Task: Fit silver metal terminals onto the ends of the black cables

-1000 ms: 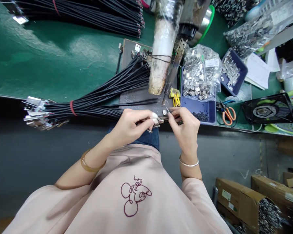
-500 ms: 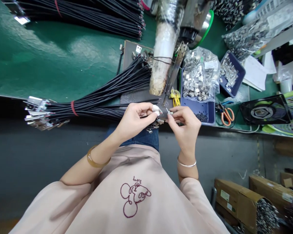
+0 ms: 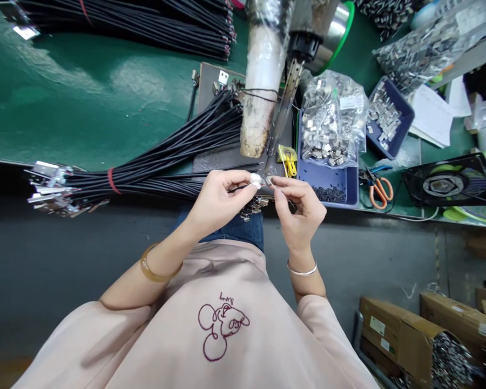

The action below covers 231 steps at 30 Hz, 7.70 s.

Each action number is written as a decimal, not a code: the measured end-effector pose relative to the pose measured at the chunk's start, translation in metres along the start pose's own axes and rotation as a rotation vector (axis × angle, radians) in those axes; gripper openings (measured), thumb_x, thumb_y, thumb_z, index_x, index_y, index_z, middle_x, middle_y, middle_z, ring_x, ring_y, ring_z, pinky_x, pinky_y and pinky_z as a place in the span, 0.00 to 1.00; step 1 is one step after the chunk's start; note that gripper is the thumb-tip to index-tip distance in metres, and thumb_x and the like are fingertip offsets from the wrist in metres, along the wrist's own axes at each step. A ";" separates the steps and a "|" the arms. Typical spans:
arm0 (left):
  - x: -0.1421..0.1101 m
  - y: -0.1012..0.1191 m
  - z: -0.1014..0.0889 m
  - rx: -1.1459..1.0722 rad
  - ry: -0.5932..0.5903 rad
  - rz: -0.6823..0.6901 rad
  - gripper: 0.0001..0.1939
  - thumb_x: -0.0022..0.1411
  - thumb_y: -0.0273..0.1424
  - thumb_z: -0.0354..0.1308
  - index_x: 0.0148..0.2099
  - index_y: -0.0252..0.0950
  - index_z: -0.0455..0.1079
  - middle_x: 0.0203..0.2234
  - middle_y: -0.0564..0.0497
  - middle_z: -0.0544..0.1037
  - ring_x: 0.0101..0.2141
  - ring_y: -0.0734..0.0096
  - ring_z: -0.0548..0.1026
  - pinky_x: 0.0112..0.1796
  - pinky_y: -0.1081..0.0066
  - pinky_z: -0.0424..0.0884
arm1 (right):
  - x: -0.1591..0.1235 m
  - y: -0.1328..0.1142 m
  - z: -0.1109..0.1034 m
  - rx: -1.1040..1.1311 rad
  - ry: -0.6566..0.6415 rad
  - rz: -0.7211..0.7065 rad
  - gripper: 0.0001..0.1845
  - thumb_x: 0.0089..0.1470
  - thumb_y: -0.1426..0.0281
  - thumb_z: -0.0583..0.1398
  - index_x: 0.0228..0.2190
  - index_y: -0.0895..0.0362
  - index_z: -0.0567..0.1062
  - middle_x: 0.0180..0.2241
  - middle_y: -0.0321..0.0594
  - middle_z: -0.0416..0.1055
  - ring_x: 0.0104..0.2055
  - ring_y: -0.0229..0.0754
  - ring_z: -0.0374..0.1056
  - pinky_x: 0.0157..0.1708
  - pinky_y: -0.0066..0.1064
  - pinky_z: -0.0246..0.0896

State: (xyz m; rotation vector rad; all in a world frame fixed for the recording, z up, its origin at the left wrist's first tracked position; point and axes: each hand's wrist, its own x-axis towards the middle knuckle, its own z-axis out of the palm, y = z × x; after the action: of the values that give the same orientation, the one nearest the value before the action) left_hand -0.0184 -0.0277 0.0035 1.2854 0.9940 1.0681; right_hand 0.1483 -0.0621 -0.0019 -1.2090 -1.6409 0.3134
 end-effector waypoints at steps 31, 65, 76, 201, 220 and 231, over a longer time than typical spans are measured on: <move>0.003 0.001 0.000 0.037 0.060 -0.040 0.06 0.56 0.29 0.63 0.30 0.33 0.79 0.21 0.53 0.73 0.24 0.76 0.68 0.26 0.76 0.65 | 0.009 0.002 0.001 -0.208 -0.057 -0.291 0.09 0.56 0.78 0.62 0.35 0.52 0.72 0.43 0.40 0.82 0.42 0.41 0.80 0.40 0.32 0.78; 0.008 0.011 0.004 0.107 0.138 0.011 0.05 0.53 0.27 0.61 0.27 0.33 0.78 0.16 0.57 0.61 0.19 0.82 0.53 0.20 0.75 0.48 | 0.022 -0.010 0.000 -0.140 -0.068 -0.114 0.07 0.56 0.77 0.64 0.32 0.52 0.76 0.40 0.38 0.81 0.43 0.41 0.78 0.45 0.37 0.76; 0.006 0.006 0.002 0.148 0.048 -0.013 0.07 0.53 0.27 0.60 0.24 0.34 0.76 0.14 0.57 0.57 0.19 0.81 0.50 0.21 0.74 0.46 | 0.015 -0.006 -0.004 -0.149 -0.094 -0.131 0.07 0.57 0.76 0.62 0.31 0.52 0.72 0.38 0.37 0.80 0.42 0.40 0.78 0.42 0.35 0.74; -0.006 0.005 -0.017 0.227 -0.204 0.260 0.07 0.61 0.30 0.63 0.34 0.34 0.81 0.24 0.50 0.80 0.24 0.75 0.72 0.26 0.75 0.63 | 0.036 0.008 -0.064 -0.649 -0.035 0.086 0.13 0.63 0.62 0.59 0.29 0.54 0.76 0.26 0.37 0.73 0.26 0.38 0.66 0.30 0.33 0.60; 0.003 -0.007 -0.005 0.118 -0.037 0.078 0.03 0.55 0.27 0.60 0.31 0.31 0.72 0.22 0.54 0.72 0.23 0.79 0.68 0.27 0.78 0.64 | 0.013 -0.009 -0.023 0.072 -0.141 0.384 0.04 0.56 0.67 0.65 0.33 0.53 0.76 0.32 0.33 0.75 0.20 0.29 0.54 0.19 0.26 0.50; 0.002 -0.007 -0.005 0.152 -0.079 0.081 0.05 0.56 0.28 0.60 0.30 0.31 0.71 0.23 0.54 0.70 0.24 0.80 0.66 0.28 0.78 0.64 | 0.006 -0.003 0.001 0.026 -0.188 0.355 0.13 0.64 0.62 0.58 0.30 0.55 0.74 0.27 0.32 0.70 0.24 0.31 0.57 0.25 0.28 0.52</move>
State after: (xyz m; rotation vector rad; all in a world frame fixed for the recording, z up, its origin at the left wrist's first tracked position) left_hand -0.0230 -0.0248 -0.0040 1.4914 0.9846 1.0104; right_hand 0.1457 -0.0588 0.0033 -1.4881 -1.5679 0.6861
